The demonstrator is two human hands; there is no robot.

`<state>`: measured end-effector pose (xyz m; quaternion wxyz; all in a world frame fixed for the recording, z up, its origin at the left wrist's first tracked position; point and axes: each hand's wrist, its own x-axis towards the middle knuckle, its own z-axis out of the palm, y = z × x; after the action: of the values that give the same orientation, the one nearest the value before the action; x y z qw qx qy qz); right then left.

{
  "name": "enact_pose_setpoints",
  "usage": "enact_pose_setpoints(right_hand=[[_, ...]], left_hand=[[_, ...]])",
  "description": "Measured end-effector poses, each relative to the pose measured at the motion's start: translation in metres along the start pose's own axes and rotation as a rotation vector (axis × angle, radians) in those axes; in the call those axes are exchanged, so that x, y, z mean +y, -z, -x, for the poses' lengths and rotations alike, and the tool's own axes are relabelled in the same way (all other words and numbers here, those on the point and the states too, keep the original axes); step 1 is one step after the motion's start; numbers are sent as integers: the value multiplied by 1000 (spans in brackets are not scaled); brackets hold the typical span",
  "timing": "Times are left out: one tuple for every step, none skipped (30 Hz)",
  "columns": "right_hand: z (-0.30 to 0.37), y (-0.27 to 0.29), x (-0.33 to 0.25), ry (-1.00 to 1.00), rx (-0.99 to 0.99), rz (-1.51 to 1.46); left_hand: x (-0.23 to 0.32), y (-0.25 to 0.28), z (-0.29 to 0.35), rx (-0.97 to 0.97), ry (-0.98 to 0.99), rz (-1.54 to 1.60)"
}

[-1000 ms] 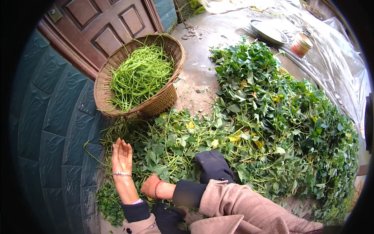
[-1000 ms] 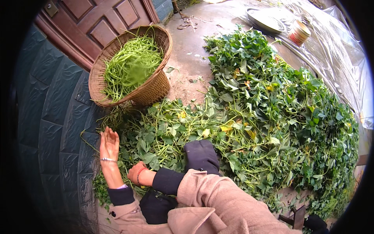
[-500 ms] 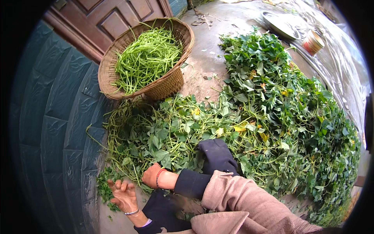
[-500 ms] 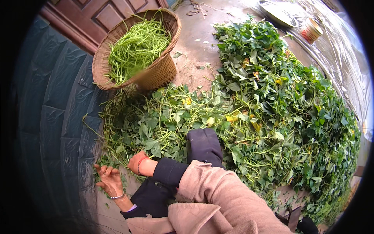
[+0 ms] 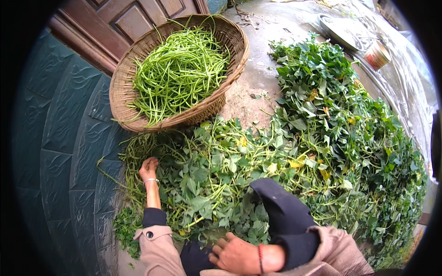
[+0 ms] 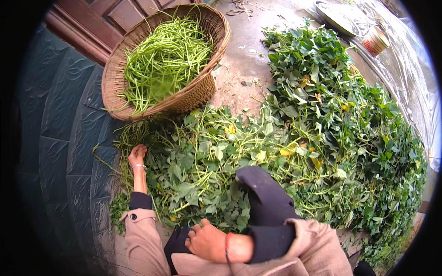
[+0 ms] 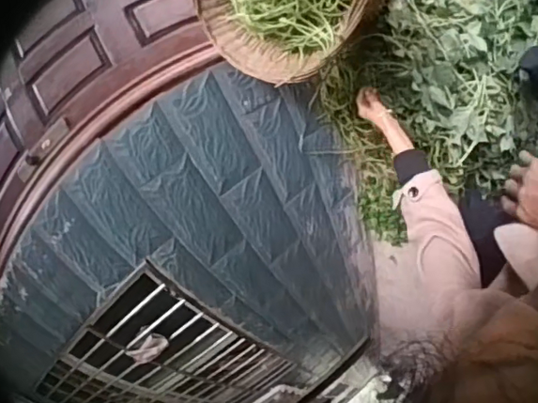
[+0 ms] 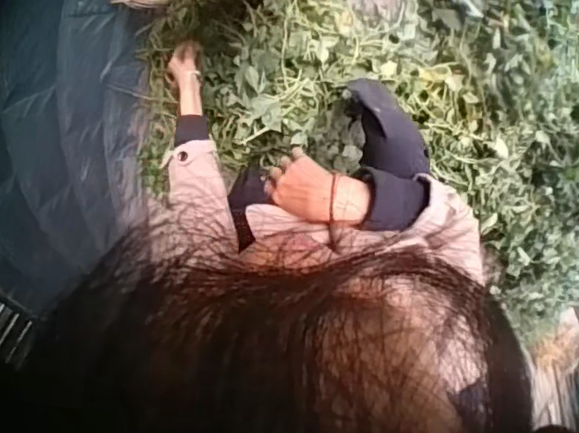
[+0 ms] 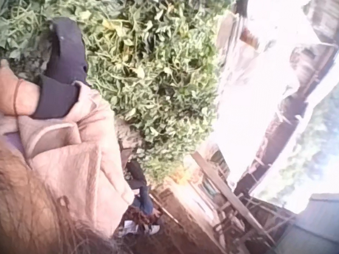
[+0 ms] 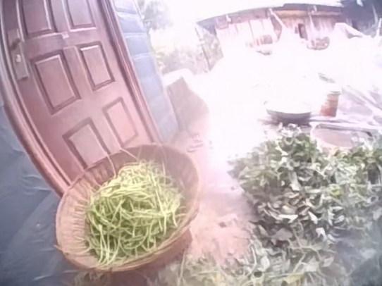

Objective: The person sits on the floor and sorts leafy green vegetables by hand, separating stems and leaves. The person places the separated stems into a nearby woven basket and continues processing the pile of greens.

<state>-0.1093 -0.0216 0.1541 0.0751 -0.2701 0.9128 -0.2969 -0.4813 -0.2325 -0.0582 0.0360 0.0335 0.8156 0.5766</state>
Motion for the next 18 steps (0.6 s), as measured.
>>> enact_pose_setpoints(right_hand=[[-2,13,2,-33,30,79],[-4,17,9,-57,59,85],[-6,20,16,-76,88,90],[-6,21,22,-97,122,1],[-6,22,27,-147,93,-37],[-6,23,31,-193,64,-77],[-7,24,35,-220,38,-117],[-5,28,38,-224,77,-109],[-4,29,43,-230,68,-129],[-4,27,49,-272,50,-135],[-4,25,53,-308,40,-143],[-2,19,54,-316,98,48],[-3,20,54,-314,118,-4],[-3,23,54,-314,138,-56],[-3,24,54,-317,158,-107],[-3,26,54,-304,163,-105],[-3,27,54,-292,168,-101],[-3,28,53,-283,173,-97]], left_hand=[[-25,7,-23,-17,-46,-70],[-37,-10,-40,-69,-190,-442],[-49,-28,-55,-99,-111,-556],[-61,-50,-70,-131,-37,-665],[-73,-66,-79,-163,38,-776],[-84,-74,-85,-188,37,-785],[-103,-64,-98,-186,60,-797],[-118,-45,-111,-176,85,-817],[-132,-41,-113,-178,111,-829],[-130,-65,-114,-228,180,-886],[-126,-85,-109,-215,212,-874],[-116,-104,-102,-198,239,-871],[-113,-99,-102,-201,258,-889],[-110,-96,-102,-207,278,-904],[-108,-94,-99,-232,307,-965],[-109,-91,-100,-253,334,-1025],[-110,-89,-100,-277,361,-1084],[-113,-87,-95,-241,319,-1079]])
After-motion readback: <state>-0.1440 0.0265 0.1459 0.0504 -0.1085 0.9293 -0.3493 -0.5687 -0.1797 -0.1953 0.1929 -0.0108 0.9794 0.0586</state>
